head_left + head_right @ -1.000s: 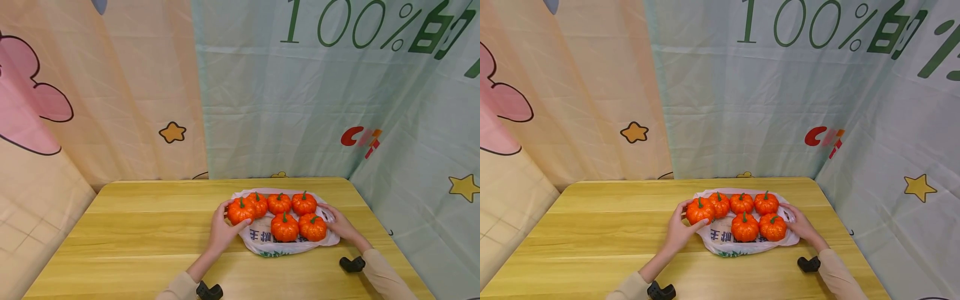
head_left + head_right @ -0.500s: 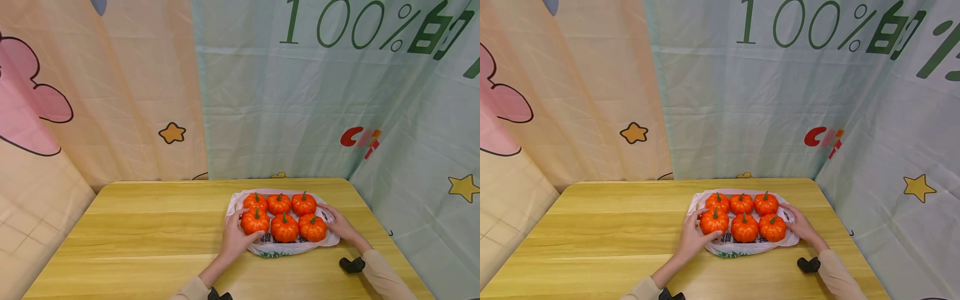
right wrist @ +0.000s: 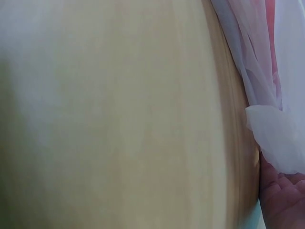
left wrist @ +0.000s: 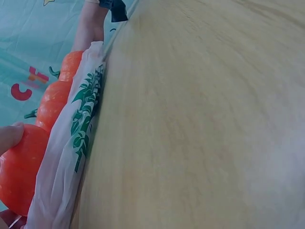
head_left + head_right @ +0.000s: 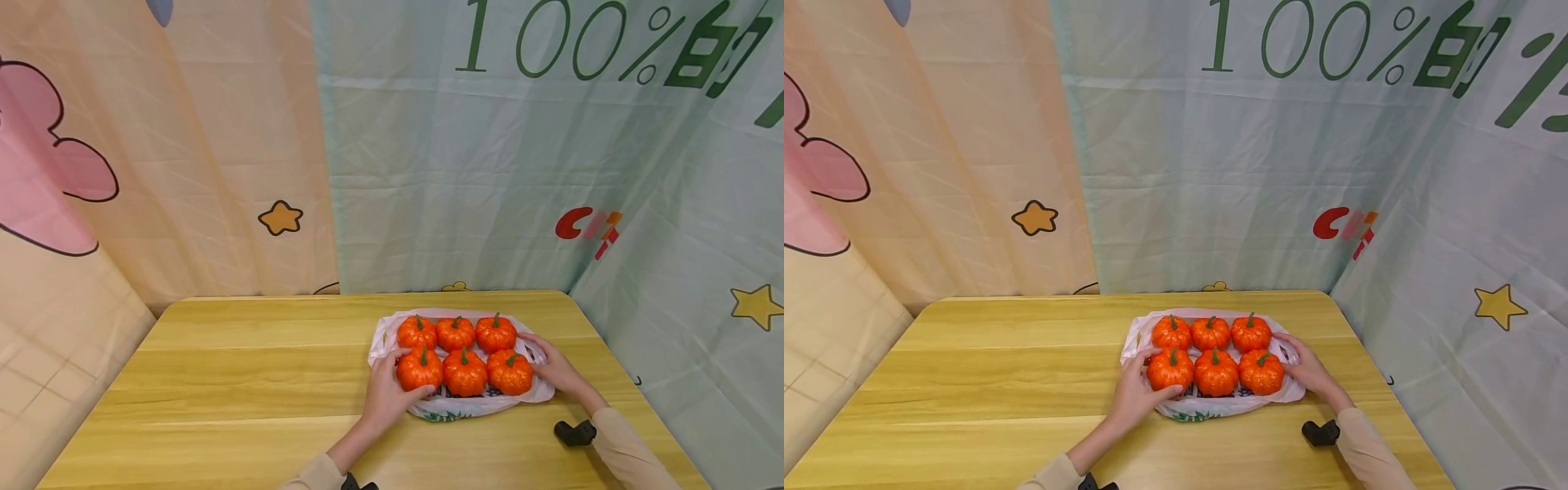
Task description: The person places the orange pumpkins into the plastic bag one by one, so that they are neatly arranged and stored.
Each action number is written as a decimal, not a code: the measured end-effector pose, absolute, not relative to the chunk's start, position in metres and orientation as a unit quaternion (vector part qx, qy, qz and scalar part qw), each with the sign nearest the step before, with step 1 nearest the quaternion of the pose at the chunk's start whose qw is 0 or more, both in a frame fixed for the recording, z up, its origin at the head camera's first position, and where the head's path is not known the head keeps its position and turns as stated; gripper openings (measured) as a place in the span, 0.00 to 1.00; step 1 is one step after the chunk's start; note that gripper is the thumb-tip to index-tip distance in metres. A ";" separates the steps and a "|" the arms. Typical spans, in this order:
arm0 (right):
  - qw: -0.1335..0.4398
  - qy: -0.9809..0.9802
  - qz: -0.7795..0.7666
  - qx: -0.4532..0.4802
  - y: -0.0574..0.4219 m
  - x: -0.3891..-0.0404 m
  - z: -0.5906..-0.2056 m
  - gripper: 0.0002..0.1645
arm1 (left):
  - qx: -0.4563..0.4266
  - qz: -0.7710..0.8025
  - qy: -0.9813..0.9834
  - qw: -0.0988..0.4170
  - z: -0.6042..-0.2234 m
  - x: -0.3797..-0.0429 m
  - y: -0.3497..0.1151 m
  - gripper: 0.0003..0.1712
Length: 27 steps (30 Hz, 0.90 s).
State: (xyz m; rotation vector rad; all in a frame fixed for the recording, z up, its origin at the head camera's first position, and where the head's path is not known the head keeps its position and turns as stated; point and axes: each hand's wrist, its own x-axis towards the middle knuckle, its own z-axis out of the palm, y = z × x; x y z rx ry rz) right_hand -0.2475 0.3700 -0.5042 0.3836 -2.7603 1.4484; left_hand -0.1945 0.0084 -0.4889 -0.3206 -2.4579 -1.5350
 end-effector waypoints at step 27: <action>0.035 -0.889 0.438 0.129 0.389 -0.235 -0.477 0.32 | -0.155 -0.352 -0.906 0.176 -0.467 -0.211 -0.119 0.43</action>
